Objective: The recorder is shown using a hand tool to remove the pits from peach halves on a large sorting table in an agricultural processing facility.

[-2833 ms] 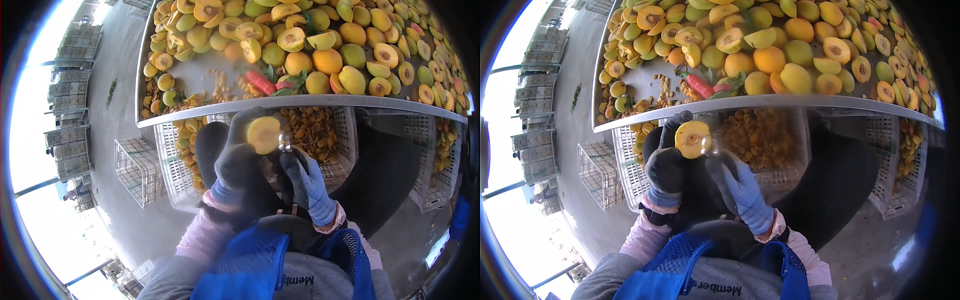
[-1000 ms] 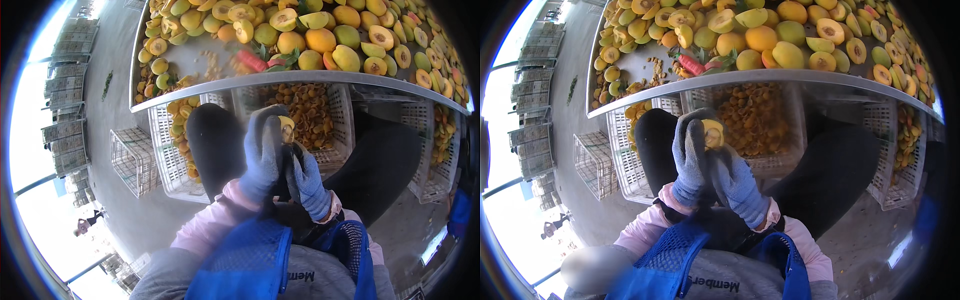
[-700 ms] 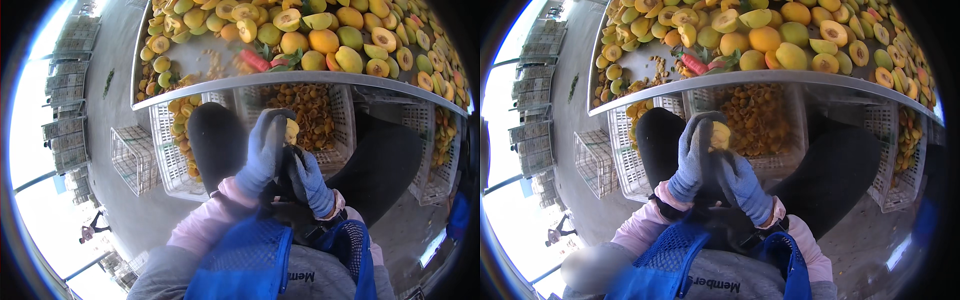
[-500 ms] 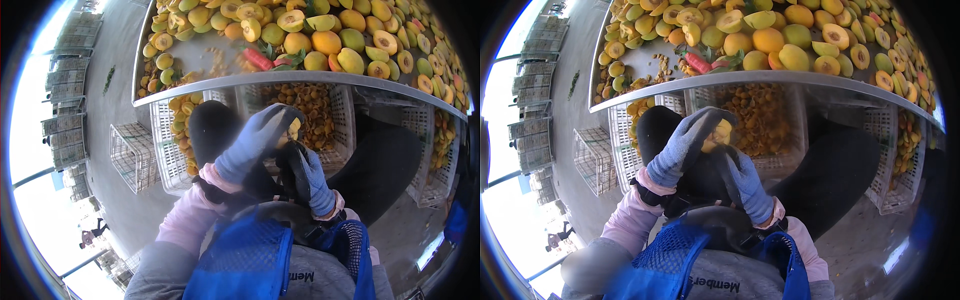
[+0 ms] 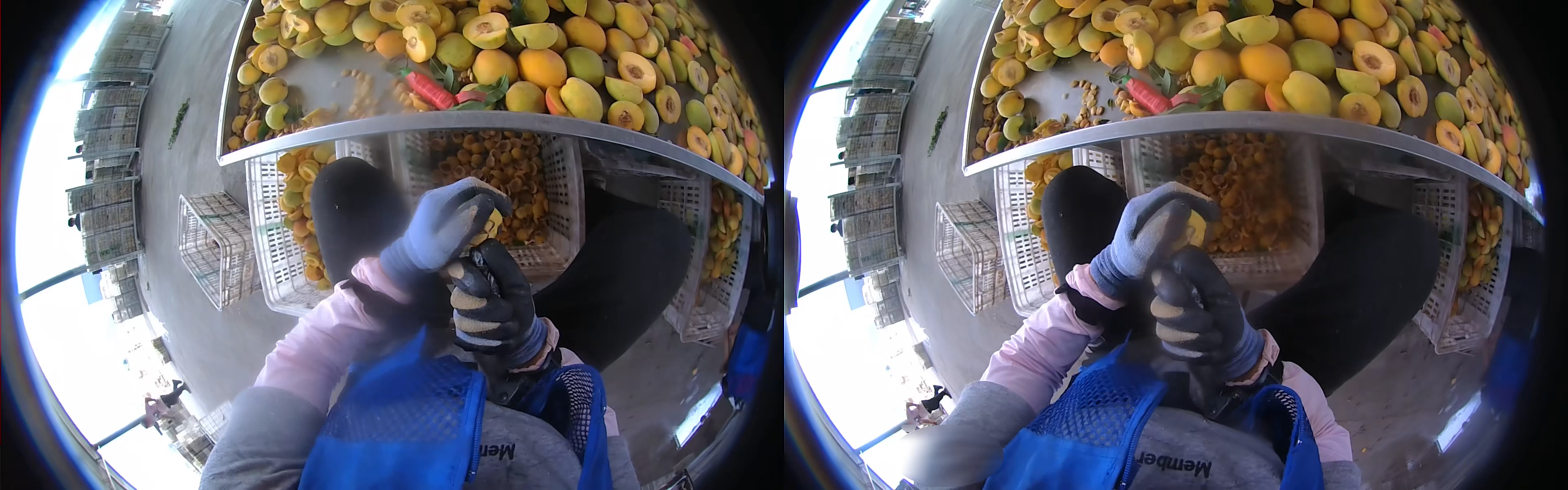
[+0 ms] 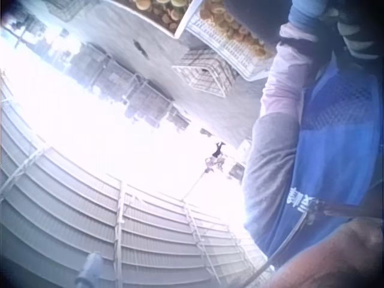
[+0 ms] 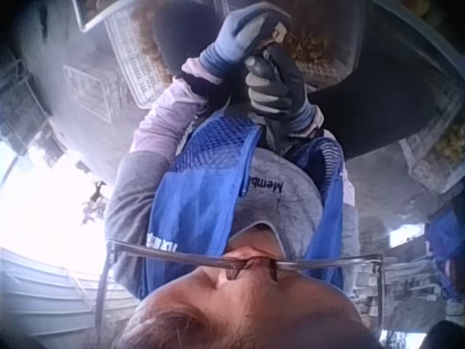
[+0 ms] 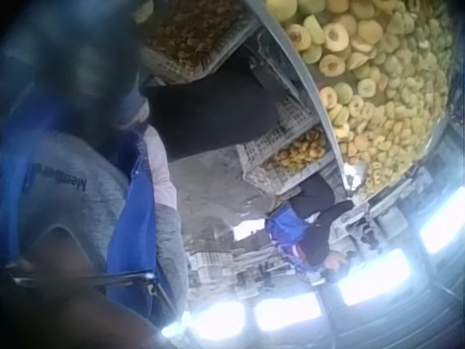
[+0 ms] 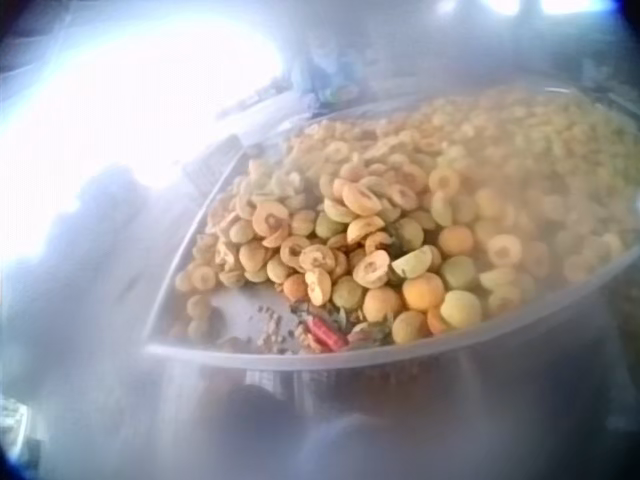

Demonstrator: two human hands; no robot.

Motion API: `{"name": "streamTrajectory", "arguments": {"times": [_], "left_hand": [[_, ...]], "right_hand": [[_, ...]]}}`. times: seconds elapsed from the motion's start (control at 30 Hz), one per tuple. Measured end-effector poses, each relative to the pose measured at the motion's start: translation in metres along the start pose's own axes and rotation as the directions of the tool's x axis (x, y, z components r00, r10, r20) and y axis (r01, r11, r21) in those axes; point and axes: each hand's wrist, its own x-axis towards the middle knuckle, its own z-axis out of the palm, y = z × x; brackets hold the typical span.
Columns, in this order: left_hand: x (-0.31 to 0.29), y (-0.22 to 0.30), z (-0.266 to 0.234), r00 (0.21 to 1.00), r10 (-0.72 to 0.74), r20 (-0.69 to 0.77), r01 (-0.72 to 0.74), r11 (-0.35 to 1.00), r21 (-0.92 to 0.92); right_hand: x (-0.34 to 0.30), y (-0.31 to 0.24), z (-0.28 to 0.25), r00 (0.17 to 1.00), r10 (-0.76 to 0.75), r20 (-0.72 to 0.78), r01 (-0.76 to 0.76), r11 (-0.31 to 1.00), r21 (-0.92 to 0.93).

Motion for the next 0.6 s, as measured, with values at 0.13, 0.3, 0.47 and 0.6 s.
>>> {"name": "streamTrajectory", "arguments": {"times": [0.13,0.3,0.47,0.6], "left_hand": [[-0.012,0.008,0.015,0.941,-0.338,-0.031,0.300,0.869,-0.394],[-0.021,0.003,0.017,0.921,-0.384,-0.072,0.293,0.799,-0.525],[-0.014,-0.001,-0.003,0.997,0.040,-0.065,-0.035,0.997,0.072],[-0.026,0.003,0.026,0.938,-0.081,-0.338,-0.038,0.943,-0.330]], "right_hand": [[0.002,0.003,0.003,1.000,-0.022,-0.018,0.024,0.996,0.090],[0.003,0.001,-0.011,1.000,-0.002,0.013,0.000,0.996,0.090],[0.007,0.006,-0.008,0.999,0.010,0.034,-0.014,0.993,0.117],[0.005,0.003,-0.018,0.990,-0.030,0.134,0.037,0.998,-0.047]]}}
